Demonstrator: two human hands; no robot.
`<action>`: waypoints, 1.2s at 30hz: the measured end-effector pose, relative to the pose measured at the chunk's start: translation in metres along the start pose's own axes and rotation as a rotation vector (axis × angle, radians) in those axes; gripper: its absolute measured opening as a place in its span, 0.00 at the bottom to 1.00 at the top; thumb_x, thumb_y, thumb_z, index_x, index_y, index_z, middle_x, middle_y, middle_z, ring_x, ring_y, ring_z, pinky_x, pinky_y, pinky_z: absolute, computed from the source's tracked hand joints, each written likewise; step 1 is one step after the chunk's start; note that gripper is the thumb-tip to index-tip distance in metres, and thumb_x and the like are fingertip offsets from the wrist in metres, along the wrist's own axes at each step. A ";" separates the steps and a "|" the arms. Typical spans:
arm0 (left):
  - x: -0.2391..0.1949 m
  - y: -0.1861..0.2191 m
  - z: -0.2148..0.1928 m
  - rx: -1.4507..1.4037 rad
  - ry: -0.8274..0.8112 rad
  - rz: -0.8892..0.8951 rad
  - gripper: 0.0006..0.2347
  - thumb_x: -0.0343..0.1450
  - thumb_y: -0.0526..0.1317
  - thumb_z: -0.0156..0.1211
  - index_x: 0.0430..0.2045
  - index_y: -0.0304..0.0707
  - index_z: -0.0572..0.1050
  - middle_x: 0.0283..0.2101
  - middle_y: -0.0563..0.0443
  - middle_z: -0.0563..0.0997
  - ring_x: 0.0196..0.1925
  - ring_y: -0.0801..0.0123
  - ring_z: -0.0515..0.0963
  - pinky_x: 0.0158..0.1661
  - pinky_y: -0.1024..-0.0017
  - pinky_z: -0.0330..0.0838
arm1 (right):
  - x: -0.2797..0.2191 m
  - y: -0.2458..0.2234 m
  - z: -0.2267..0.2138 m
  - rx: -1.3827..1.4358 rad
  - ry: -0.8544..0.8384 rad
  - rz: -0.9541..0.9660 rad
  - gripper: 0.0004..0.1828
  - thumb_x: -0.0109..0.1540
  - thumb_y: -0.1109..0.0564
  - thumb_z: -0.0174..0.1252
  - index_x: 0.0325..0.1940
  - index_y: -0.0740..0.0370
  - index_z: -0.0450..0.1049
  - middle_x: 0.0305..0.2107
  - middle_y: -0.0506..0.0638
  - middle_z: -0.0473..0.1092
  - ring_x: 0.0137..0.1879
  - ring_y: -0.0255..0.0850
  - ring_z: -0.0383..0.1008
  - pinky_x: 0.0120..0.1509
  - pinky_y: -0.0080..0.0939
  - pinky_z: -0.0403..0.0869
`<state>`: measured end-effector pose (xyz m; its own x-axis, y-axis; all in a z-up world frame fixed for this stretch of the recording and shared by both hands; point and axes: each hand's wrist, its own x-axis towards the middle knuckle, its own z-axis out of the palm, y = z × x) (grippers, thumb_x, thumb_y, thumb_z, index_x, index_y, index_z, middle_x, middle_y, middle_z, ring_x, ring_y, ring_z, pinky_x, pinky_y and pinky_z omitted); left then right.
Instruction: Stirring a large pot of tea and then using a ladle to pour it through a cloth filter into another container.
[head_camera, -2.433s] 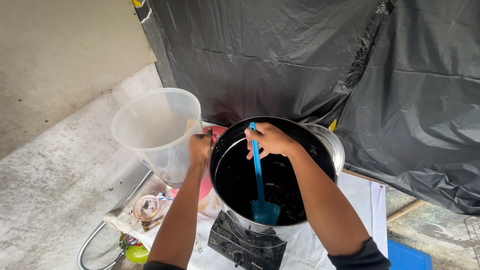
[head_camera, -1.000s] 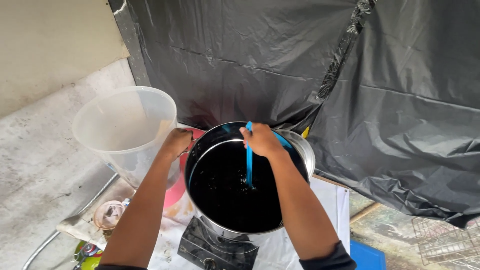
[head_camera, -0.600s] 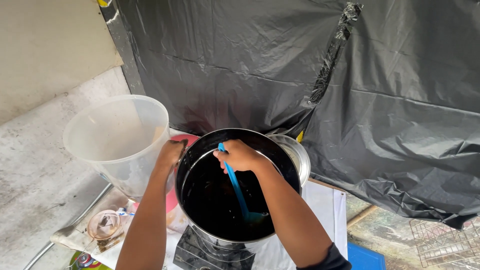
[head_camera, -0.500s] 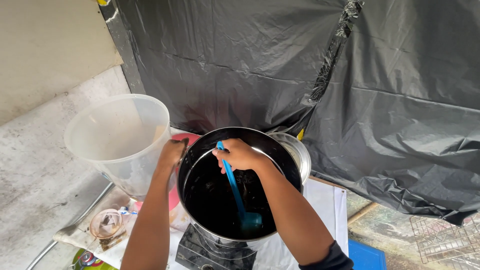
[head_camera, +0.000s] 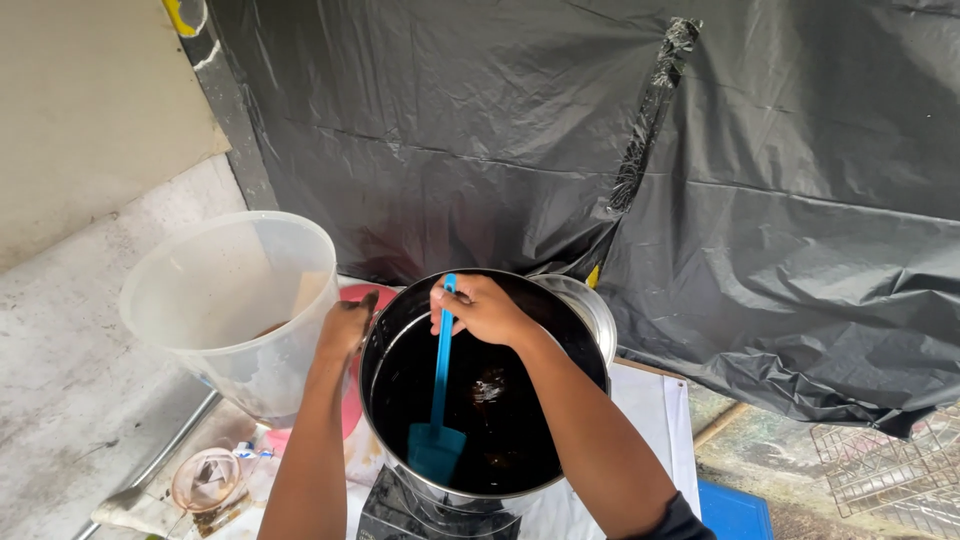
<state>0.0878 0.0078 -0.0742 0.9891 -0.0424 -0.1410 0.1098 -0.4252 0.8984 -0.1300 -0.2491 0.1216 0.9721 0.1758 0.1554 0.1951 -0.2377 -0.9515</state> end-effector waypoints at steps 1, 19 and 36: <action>-0.002 -0.002 0.002 -0.003 0.003 -0.005 0.29 0.81 0.62 0.65 0.31 0.27 0.87 0.31 0.28 0.87 0.34 0.39 0.90 0.31 0.46 0.88 | -0.001 0.002 -0.001 -0.001 -0.006 0.002 0.19 0.82 0.50 0.60 0.60 0.72 0.83 0.46 0.72 0.85 0.53 0.62 0.92 0.55 0.62 0.92; -0.019 0.011 -0.005 -0.128 -0.012 0.014 0.23 0.81 0.57 0.64 0.27 0.33 0.82 0.19 0.40 0.76 0.21 0.49 0.82 0.26 0.53 0.86 | 0.015 0.039 -0.037 -0.278 0.242 -0.009 0.29 0.83 0.48 0.58 0.76 0.79 0.77 0.52 0.77 0.83 0.49 0.60 0.91 0.43 0.54 0.95; -0.030 0.010 -0.005 -0.178 -0.031 0.013 0.21 0.80 0.56 0.66 0.33 0.32 0.85 0.19 0.44 0.75 0.16 0.56 0.79 0.24 0.56 0.83 | 0.006 0.022 -0.039 -0.666 0.067 0.262 0.21 0.80 0.44 0.57 0.52 0.63 0.86 0.38 0.52 0.89 0.40 0.43 0.93 0.46 0.47 0.90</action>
<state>0.0598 0.0088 -0.0588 0.9874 -0.0760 -0.1387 0.1149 -0.2579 0.9593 -0.1151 -0.2906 0.1124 0.9996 -0.0209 -0.0202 -0.0288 -0.8001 -0.5992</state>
